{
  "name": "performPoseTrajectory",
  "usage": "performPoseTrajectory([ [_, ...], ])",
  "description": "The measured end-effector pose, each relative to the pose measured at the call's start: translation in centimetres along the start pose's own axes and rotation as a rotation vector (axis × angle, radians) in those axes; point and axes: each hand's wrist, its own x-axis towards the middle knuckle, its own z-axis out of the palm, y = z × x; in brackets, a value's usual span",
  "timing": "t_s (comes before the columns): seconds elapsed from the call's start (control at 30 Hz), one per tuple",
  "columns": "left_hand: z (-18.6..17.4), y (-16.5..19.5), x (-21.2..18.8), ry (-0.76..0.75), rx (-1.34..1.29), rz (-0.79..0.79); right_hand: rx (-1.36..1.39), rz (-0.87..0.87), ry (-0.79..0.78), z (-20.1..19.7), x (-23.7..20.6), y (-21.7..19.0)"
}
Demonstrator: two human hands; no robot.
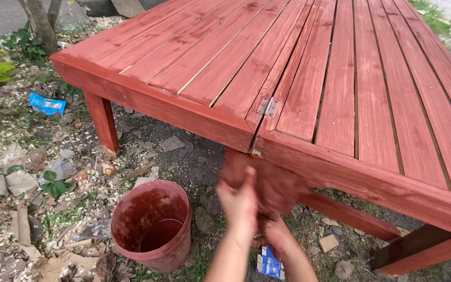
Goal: The person wipes a red slatted wooden table with a cloth, dipping the cloth into a bucket of reddish liquid. They wipe the table edges, legs, and underside, then move to the tabletop, rubbing the wet cloth across the planks.
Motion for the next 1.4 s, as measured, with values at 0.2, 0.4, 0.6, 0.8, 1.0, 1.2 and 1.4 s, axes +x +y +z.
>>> performPoseTrajectory([
  [0.2,-4.0,-2.3,6.8,0.113,0.064,0.214,-0.091,0.050,-0.121,1.2,-4.8,-4.6],
  [0.4,-3.8,-4.5,5.3,0.152,-0.045,0.248,-0.092,0.063,0.008,-2.8,-6.4,-3.7],
  [0.6,-1.0,-7.7,0.3,0.081,0.042,0.162,0.023,0.136,0.044,-5.4,-3.1,2.3],
  [0.8,0.8,-11.9,-7.0,-0.320,0.234,0.126,0.181,0.012,-0.206,-5.5,0.9,3.8],
  [1.0,0.9,-7.4,-4.3,-0.134,0.132,-0.156,0.141,-0.030,-0.041,-3.3,0.6,1.8],
  [1.2,-2.3,2.3,7.5,0.205,-0.187,-0.028,-0.028,0.121,0.010,-0.9,-2.2,-0.1],
  [1.4,-2.7,-0.1,7.5,0.193,-0.164,0.099,-0.040,0.137,-0.014,0.2,-2.7,-0.9],
])
